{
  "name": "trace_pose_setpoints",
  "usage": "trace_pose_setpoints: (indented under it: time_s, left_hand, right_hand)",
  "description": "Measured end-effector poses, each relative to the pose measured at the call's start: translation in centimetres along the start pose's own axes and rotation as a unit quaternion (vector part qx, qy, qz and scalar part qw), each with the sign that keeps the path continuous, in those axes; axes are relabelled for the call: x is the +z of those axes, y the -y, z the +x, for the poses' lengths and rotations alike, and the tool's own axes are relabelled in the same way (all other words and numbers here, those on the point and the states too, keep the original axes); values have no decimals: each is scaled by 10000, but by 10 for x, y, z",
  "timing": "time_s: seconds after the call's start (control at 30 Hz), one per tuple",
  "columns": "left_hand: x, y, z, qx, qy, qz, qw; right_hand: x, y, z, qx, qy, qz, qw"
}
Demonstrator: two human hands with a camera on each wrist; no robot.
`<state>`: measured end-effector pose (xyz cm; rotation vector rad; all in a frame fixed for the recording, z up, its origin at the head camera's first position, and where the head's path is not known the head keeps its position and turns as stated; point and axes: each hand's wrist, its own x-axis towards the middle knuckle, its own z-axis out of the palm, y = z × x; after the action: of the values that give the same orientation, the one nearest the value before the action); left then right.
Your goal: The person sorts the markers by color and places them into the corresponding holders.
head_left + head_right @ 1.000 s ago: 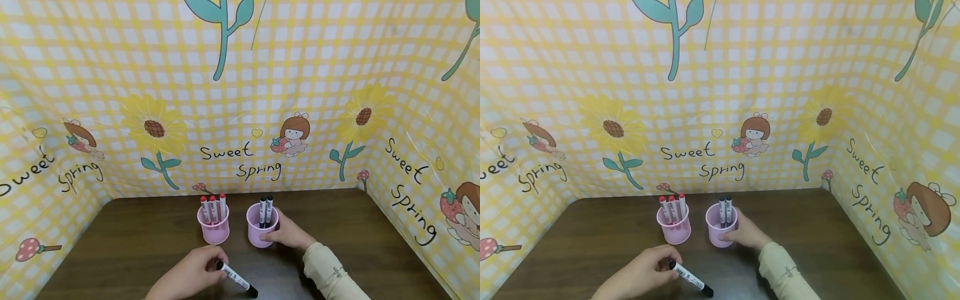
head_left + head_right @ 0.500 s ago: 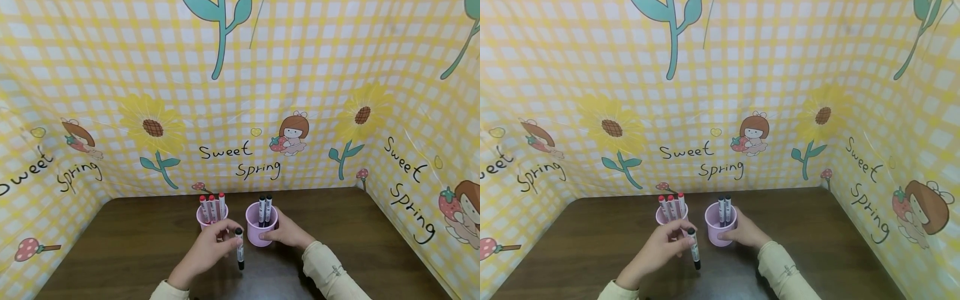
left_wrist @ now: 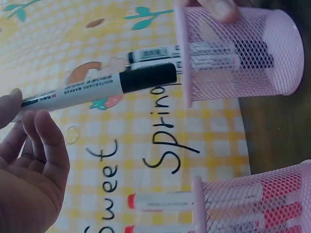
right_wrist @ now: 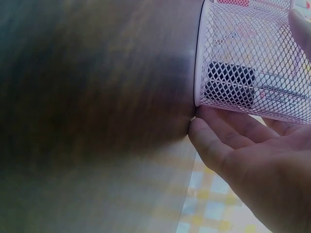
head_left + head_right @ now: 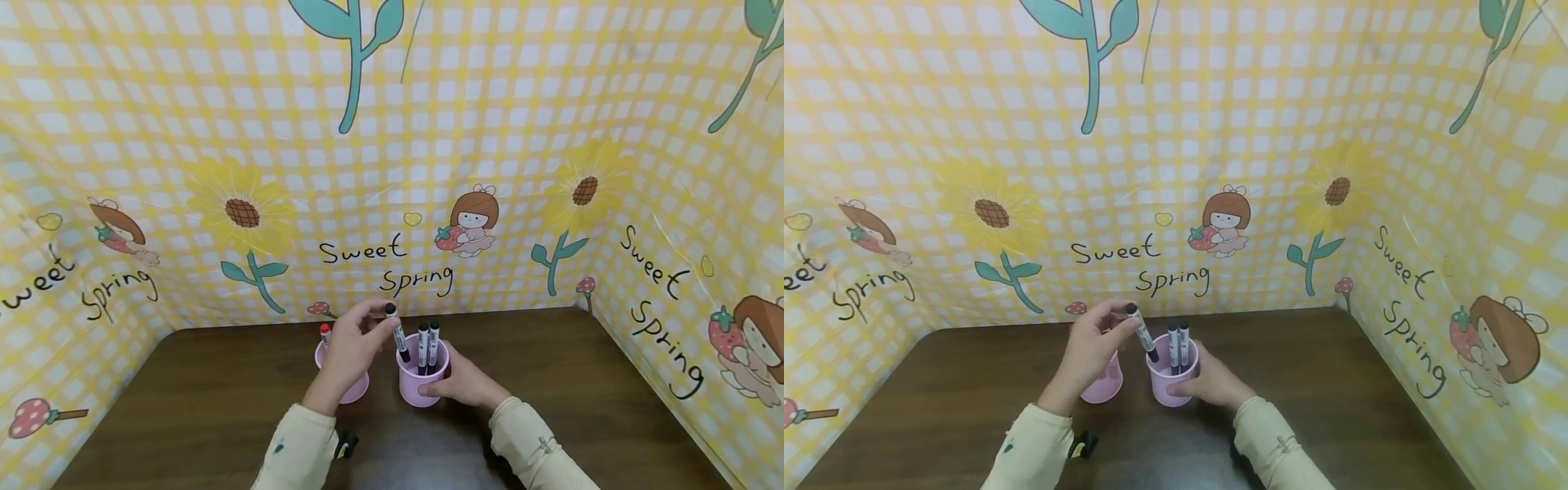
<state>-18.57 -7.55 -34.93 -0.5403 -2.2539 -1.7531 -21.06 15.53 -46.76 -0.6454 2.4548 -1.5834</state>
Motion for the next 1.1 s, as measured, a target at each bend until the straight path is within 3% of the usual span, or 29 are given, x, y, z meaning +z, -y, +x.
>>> trace_pose_setpoints:
  time_s: [0.1, 0.33, 0.53, 1.1]
  left_hand:
    - [9, 5, 8, -116, 65, 317, 9994]
    - [26, 24, 14, -757, 131, 776, 9940]
    - [31, 36, 17, -832, 317, 1238, 9883]
    - [39, 50, 13, -1059, 678, 1548, 9799]
  right_hand:
    - [0, 0, 0, 2, 14, 19, 10000]
    - [-1, 1, 0, 11, 110, 62, 9999]
    - [-3, 2, 0, 58, 87, 128, 9999]
    - [-3, 0, 1, -118, 88, 36, 9999]
